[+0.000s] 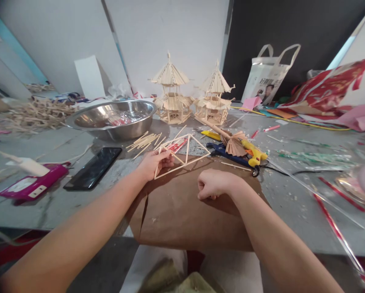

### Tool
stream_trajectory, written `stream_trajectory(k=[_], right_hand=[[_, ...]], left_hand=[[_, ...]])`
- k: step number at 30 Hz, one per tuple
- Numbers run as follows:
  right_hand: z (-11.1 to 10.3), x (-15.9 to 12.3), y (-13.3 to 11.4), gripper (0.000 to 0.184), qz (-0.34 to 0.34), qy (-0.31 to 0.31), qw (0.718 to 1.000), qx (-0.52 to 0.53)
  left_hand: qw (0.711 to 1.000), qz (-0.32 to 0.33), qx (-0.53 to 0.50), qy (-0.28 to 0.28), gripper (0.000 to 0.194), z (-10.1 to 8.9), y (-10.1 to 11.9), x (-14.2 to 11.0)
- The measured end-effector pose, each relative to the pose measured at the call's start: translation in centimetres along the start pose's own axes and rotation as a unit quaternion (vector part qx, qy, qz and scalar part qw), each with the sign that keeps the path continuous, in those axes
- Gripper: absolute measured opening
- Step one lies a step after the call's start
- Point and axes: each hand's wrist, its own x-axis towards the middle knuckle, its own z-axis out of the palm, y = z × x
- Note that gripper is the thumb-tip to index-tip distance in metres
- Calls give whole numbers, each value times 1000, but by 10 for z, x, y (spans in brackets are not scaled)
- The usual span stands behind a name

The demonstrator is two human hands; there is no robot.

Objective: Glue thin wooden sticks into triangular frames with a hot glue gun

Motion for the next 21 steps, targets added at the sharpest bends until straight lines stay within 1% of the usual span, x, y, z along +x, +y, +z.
stream_trajectory(k=[3, 7, 9, 12, 15, 17, 21], right_hand=[[1, 2, -3, 20, 15, -3, 1000, -5], [2, 3, -3, 18, 39, -5, 999, 3], [2, 2, -1, 18, 36, -7, 999, 16], [1, 1, 1, 17, 14, -12, 999, 30], [0, 1, 2, 22, 0, 2, 1000, 13], [1, 1, 1, 22, -3, 7, 1000, -1], [2, 1, -5, 17, 14, 8, 1000, -23]], left_hand=[[1000, -16, 15, -3, 16, 0, 2, -1], [999, -30, 28, 15, 16, 1, 4, -2], [999, -33, 30, 16, 16, 1, 4, -2], [999, -32, 32, 12, 17, 1, 3, -1], [999, -31, 42, 14, 17, 1, 4, 0], [997, -35, 59, 16, 17, 2, 5, -1], [995, -44, 91, 15, 17, 3, 6, -1]])
